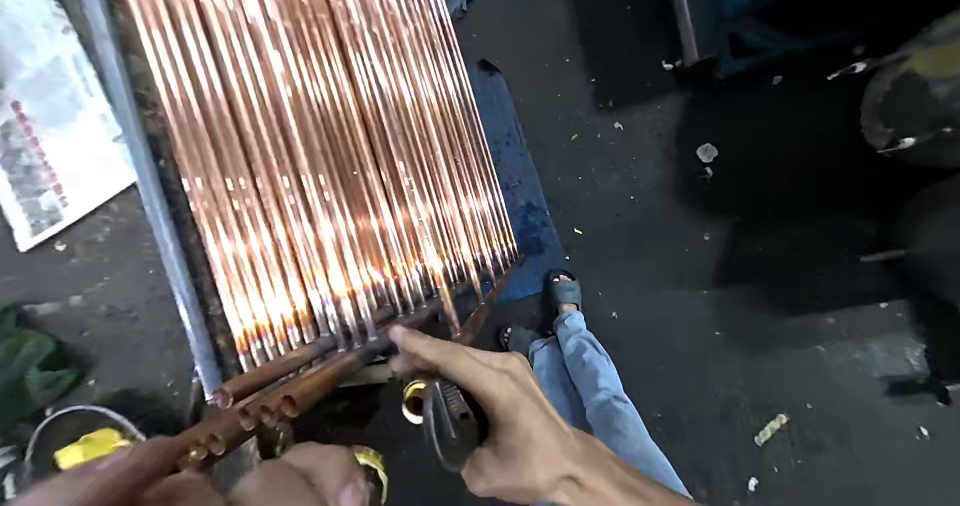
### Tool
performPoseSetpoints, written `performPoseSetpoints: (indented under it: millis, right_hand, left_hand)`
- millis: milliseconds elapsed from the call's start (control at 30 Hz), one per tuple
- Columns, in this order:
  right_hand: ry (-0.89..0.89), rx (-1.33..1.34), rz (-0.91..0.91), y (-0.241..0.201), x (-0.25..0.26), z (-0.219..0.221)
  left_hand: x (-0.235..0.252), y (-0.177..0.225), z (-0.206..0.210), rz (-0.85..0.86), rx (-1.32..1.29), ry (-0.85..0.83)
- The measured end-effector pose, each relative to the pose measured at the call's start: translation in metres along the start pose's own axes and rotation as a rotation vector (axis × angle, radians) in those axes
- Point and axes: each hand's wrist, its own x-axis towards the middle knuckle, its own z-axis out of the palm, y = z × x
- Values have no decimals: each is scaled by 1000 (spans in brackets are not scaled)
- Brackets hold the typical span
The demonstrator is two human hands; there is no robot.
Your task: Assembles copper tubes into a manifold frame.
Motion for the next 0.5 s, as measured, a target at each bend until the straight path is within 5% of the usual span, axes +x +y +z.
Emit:
performPoseSetpoints:
  millis: [133, 367, 500]
  right_hand:
    - [21, -95, 34, 1, -4, 0]
    - [-56, -76, 7, 10, -4, -19]
    - [-125, -68, 94, -5, -4, -30]
  left_hand:
    - [-27, -17, -68, -28, 41, 169]
    - [-50, -90, -280, -67, -26, 1093]
    - [-35, -125, -335, 41, 85, 1226]
